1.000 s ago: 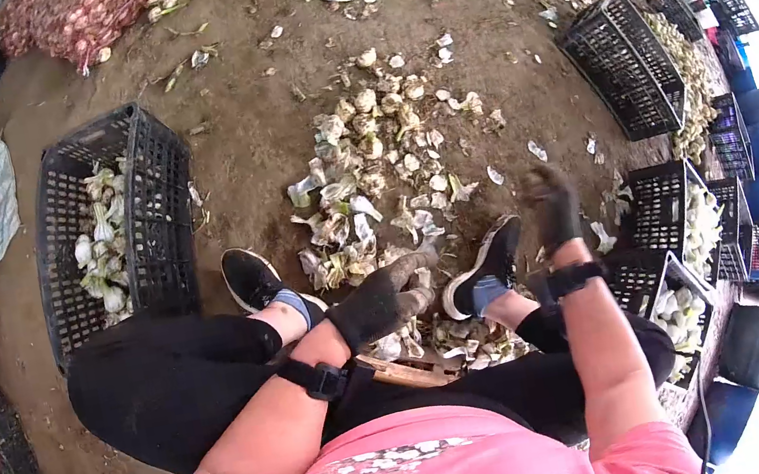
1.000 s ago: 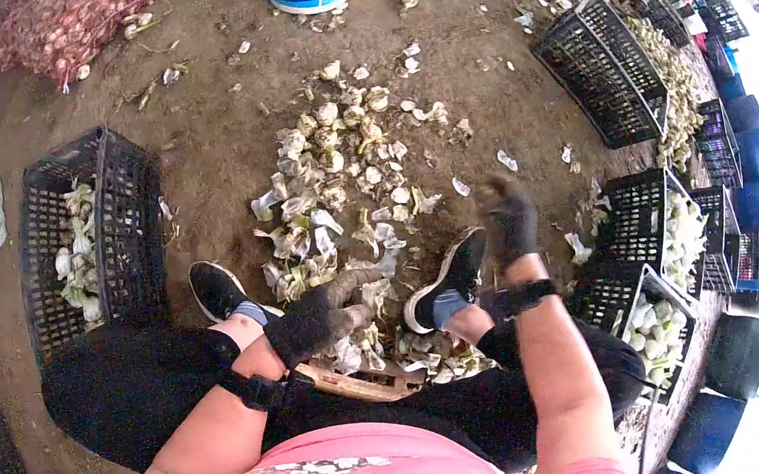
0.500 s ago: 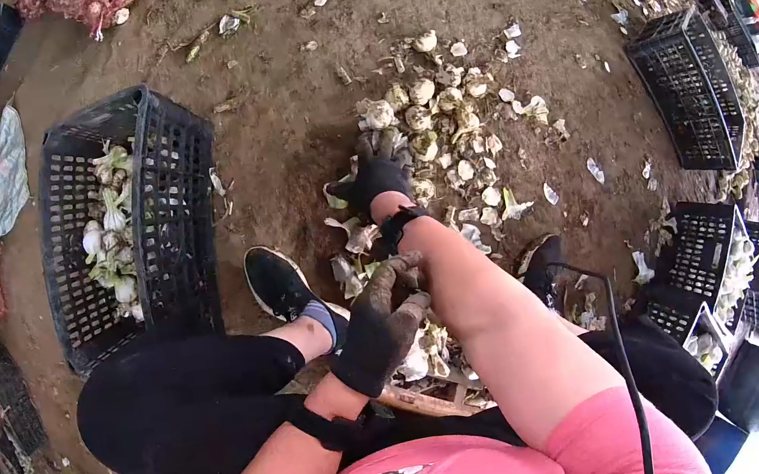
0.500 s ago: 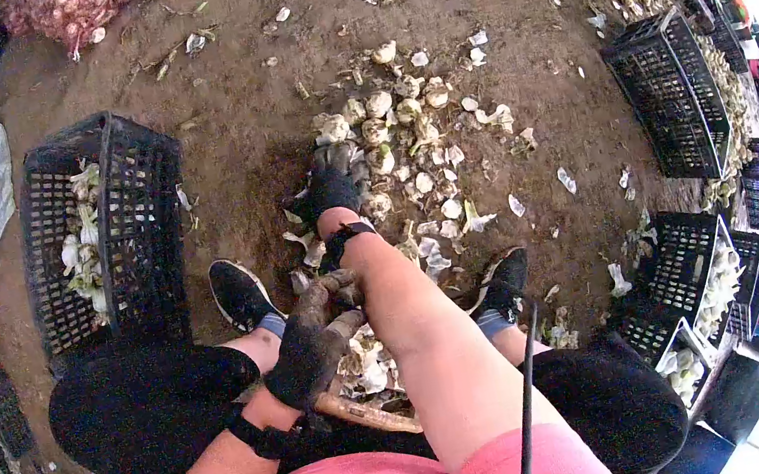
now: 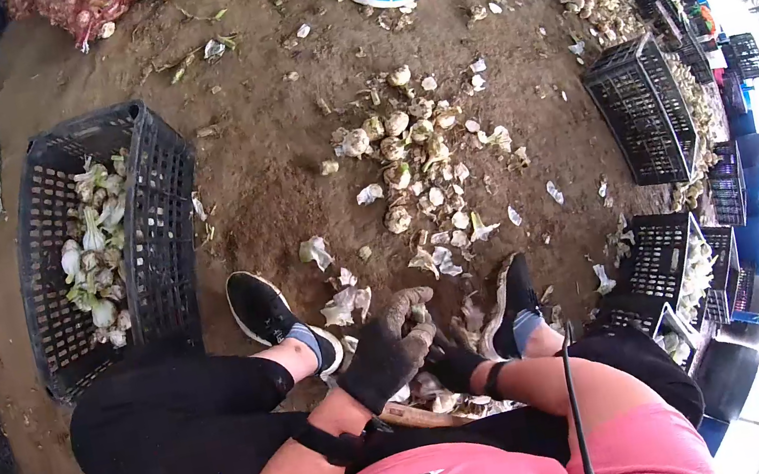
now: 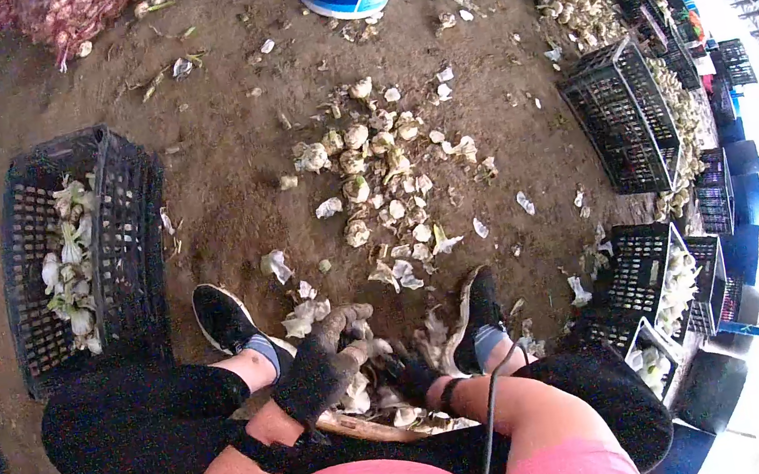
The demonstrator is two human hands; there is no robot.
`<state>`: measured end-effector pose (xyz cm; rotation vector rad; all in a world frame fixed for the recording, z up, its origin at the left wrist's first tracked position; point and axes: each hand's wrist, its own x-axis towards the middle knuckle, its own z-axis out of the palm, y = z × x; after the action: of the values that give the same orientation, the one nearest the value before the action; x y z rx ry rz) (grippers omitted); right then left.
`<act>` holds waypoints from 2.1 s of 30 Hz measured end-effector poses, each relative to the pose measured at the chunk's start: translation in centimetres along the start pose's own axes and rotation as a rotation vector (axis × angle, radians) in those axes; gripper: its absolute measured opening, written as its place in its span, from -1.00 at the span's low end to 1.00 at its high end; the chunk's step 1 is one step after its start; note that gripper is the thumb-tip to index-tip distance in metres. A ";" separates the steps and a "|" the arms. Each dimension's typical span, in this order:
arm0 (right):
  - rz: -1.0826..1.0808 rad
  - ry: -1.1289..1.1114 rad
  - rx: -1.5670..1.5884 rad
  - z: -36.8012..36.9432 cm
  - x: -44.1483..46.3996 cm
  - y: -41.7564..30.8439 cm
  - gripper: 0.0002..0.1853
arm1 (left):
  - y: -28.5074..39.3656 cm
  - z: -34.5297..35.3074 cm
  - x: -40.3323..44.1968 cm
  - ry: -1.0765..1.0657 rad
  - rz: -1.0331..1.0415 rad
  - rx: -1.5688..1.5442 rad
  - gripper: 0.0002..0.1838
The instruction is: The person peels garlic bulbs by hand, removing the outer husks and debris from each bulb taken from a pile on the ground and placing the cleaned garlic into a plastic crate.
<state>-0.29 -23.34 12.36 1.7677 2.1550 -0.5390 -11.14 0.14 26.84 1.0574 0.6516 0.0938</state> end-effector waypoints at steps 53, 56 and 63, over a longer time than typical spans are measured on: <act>0.545 0.469 0.153 -17.2 32.7 60.1 -0.50 | -6.1 -4.7 5.7 0.482 -0.615 -0.139 -0.59; 0.212 0.856 0.527 -13.7 36.3 51.4 -0.70 | -7.9 -5.1 5.2 0.403 -0.482 -0.197 -0.64; -0.112 0.834 0.418 -12.7 30.2 30.5 -0.76 | -5.4 -3.3 7.8 0.257 -0.306 0.254 -0.61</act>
<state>23.70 14.08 6.85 2.4180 2.8542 -0.3120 -7.83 2.93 17.74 1.1869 1.0729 -0.1249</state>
